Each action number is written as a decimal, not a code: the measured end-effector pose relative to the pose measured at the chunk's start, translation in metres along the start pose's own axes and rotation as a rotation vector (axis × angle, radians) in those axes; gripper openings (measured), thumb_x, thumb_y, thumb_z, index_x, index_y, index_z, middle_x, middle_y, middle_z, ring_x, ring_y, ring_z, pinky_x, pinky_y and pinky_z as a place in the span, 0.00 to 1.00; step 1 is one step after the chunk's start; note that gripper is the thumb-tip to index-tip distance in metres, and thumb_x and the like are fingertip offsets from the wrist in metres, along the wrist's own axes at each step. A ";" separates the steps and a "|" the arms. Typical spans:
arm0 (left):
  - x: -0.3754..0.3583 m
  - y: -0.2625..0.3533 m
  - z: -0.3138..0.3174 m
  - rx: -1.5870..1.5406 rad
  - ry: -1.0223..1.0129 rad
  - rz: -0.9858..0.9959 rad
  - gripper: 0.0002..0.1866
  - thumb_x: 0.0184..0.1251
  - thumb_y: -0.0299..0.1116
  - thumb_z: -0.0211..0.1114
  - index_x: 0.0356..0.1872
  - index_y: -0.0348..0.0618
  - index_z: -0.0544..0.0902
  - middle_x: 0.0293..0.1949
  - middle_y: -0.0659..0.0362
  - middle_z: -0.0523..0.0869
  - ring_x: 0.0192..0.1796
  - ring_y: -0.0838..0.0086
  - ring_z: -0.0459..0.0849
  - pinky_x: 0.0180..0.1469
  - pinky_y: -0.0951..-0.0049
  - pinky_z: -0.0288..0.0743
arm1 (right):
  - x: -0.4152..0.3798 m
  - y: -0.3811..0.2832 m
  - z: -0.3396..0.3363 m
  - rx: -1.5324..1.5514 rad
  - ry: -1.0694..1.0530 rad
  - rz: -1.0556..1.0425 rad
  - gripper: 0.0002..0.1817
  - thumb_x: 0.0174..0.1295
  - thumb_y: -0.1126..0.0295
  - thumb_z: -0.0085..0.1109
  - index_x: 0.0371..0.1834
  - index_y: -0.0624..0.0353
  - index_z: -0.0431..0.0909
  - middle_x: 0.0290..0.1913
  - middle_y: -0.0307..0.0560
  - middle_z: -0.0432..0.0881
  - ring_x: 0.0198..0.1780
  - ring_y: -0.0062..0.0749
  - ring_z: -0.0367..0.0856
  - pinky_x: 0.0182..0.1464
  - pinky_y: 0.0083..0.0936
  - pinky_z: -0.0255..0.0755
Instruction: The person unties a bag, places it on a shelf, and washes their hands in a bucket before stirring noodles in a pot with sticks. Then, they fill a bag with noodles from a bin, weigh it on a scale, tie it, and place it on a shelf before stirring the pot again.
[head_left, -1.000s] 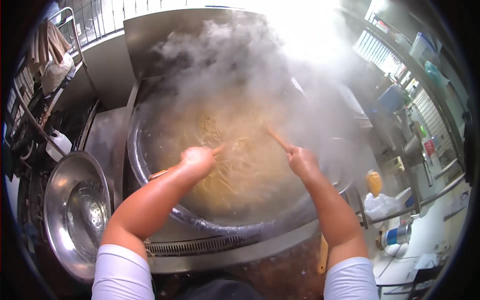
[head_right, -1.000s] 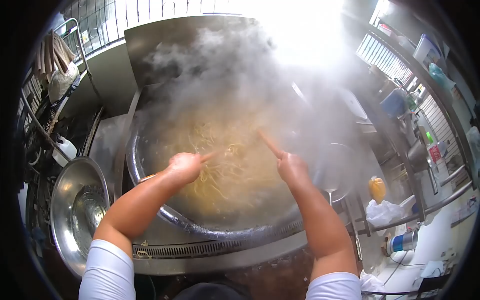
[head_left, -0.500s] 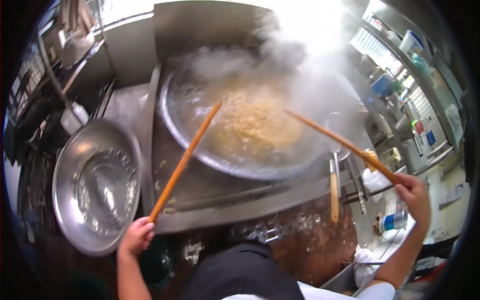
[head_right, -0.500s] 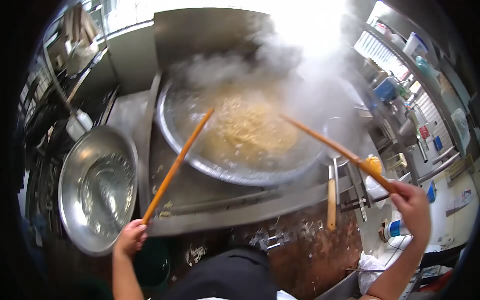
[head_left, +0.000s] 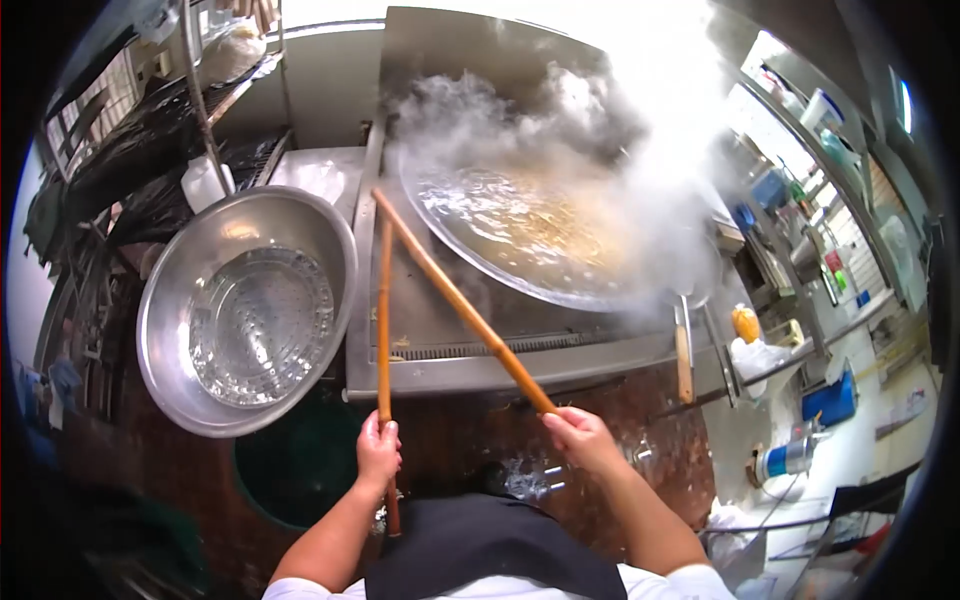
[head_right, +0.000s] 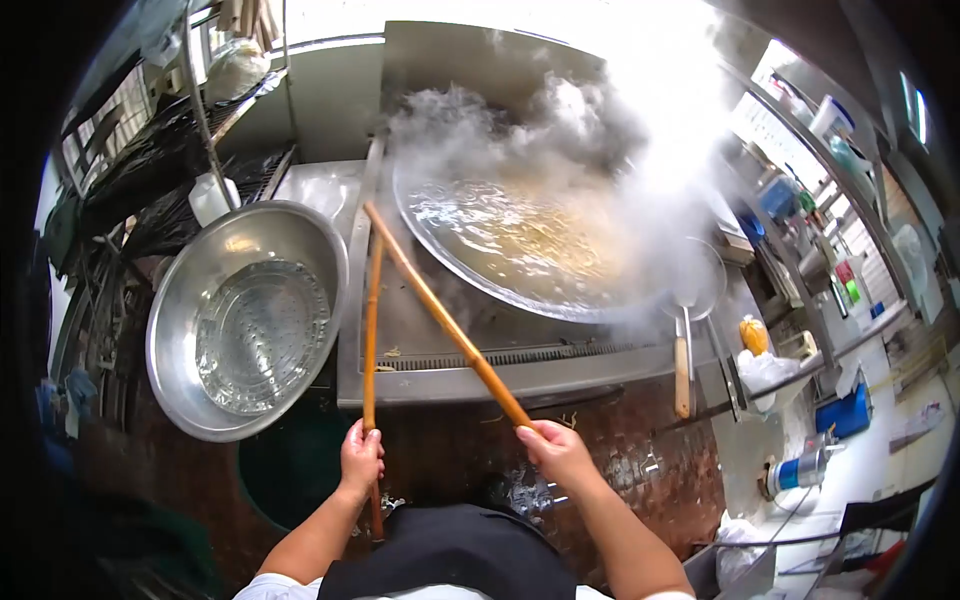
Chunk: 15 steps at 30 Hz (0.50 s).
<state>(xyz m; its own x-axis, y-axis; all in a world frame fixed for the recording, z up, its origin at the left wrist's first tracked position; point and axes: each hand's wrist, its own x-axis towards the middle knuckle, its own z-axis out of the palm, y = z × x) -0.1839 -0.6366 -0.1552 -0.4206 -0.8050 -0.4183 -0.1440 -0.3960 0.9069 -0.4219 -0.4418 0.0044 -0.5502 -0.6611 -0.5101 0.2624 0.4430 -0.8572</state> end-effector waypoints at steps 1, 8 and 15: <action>-0.001 -0.001 -0.006 -0.004 -0.002 -0.033 0.18 0.75 0.36 0.56 0.63 0.49 0.70 0.22 0.66 0.72 0.14 0.83 0.68 0.13 0.80 0.64 | 0.014 0.018 0.007 -0.034 -0.008 -0.016 0.13 0.68 0.58 0.62 0.43 0.55 0.81 0.24 0.29 0.72 0.22 0.12 0.67 0.22 0.15 0.59; 0.050 -0.008 0.011 0.148 -0.052 0.049 0.25 0.64 0.25 0.57 0.63 0.48 0.69 0.30 0.62 0.74 0.19 0.83 0.71 0.15 0.80 0.66 | 0.103 0.118 0.082 -0.379 -0.006 -0.224 0.15 0.68 0.54 0.57 0.35 0.56 0.79 0.25 0.38 0.78 0.27 0.26 0.77 0.29 0.31 0.74; 0.070 -0.028 -0.019 0.639 0.152 0.646 0.32 0.61 0.24 0.62 0.69 0.32 0.66 0.65 0.42 0.71 0.71 0.54 0.67 0.73 0.59 0.59 | 0.040 0.131 -0.014 -0.663 -0.262 -0.258 0.25 0.62 0.51 0.61 0.52 0.61 0.82 0.51 0.56 0.84 0.53 0.48 0.83 0.56 0.37 0.75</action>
<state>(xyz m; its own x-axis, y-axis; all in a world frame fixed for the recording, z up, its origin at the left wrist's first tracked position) -0.1923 -0.6903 -0.2111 -0.4760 -0.8520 0.2180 -0.4085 0.4337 0.8031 -0.4207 -0.4019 -0.1270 -0.3012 -0.8790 -0.3697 -0.4264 0.4709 -0.7723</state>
